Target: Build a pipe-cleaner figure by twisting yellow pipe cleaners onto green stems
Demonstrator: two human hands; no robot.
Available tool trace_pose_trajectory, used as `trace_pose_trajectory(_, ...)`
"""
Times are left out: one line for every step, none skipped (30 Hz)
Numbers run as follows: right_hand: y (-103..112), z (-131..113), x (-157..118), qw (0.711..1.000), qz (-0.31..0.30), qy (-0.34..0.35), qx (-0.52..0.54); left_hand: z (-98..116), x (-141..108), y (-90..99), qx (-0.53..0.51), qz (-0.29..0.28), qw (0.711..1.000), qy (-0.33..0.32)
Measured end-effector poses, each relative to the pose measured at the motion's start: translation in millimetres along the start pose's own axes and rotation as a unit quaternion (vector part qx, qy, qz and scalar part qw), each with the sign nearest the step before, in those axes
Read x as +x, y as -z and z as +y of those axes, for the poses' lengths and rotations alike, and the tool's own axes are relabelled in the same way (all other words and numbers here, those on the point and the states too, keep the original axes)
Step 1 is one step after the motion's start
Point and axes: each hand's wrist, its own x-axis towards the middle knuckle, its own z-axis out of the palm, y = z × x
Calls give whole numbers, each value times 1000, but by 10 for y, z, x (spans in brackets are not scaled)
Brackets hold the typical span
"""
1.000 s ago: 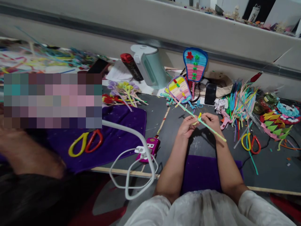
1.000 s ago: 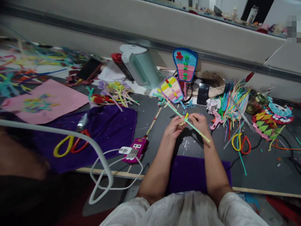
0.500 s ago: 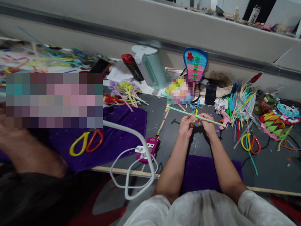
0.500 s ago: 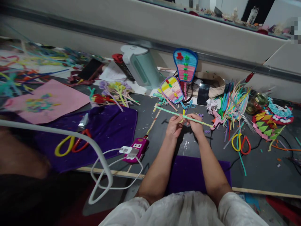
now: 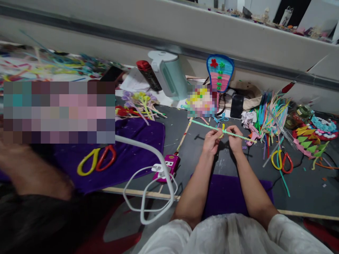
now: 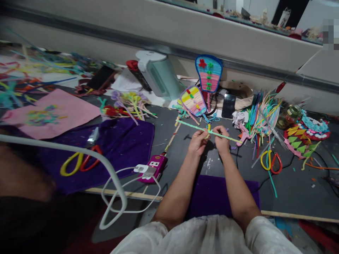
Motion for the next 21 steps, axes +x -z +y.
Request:
trace_pose_trajectory(11, 3, 2, 1000, 1, 1, 0, 2, -4, -3, 2, -5, 1000, 5)
trace_pose_trajectory(19, 8, 4, 1000, 0, 1, 4, 4, -8, -6, 4, -11, 1000, 10)
trace_pose_trajectory(24, 11, 6, 1000, -2, -1, 8, 6, -11, -8, 5, -16, 1000, 13)
trace_pose_trajectory(24, 15, 8, 1000, -4, -3, 12, 7, -14, -10, 6, -18, 1000, 13)
trace_pose_trajectory(20, 18, 9, 1000, -7, -7, 17, 7, -16, -11, 8, -18, 1000, 12)
trace_pose_trajectory(12, 21, 10, 1000, -12, -10, 22, 6, -17, -12, 10, -14, 1000, 7)
trace_pose_trajectory(-1, 24, 9, 999, -15, -14, 27, 4, -18, -12, 14, -9, 1000, 0)
trace_pose_trajectory(-17, 28, 6, 999, -17, -19, 31, 0, -18, -13, 19, -3, 1000, -10)
trace_pose_trajectory(-36, 32, 0, 999, -16, -24, 35, -4, -16, -14, 23, 3, 999, -22)
trace_pose_trajectory(-57, 37, -8, 999, -14, -30, 38, -9, -15, -14, 27, 10, 999, -36)
trace_pose_trajectory(-80, 42, -19, 998, -11, -37, 40, -14, -11, -14, 29, 18, 998, -50)
trace_pose_trajectory(-104, 47, -33, 998, -6, -44, 42, -19, -7, -13, 30, 28, 997, -65)
trace_pose_trajectory(-128, 49, -49, 998, -2, -51, 46, -23, -2, -11, 32, 39, 995, -80)
trace_pose_trajectory(-151, 50, -66, 997, 2, -58, 50, -26, 5, -9, 34, 52, 993, -96)
trace_pose_trajectory(-172, 49, -84, 997, 7, -64, 51, -27, 13, -5, 38, 65, 991, -112)
trace_pose_trajectory(-189, 45, -103, 996, 10, -68, 48, -27, 22, 1, 43, 79, 988, -130)
trace_pose_trajectory(-203, 39, -121, 997, 10, -67, 39, -25, 30, 7, 50, 91, 983, -149)
trace_pose_trajectory(-212, 30, -140, 998, 6, -59, 24, -21, 39, 15, 59, 103, 979, -168)
trace_pose_trajectory(-215, 18, -157, 999, -1, -42, 5, -16, 46, 22, 68, 112, 974, -185)
trace_pose_trajectory(-211, 2, -171, 1000, -10, -18, -20, -9, 52, 30, 77, 118, 969, -201)
trace_pose_trajectory(-200, -18, -182, 998, -20, 9, -51, -1, 56, 38, 84, 120, 966, -213)
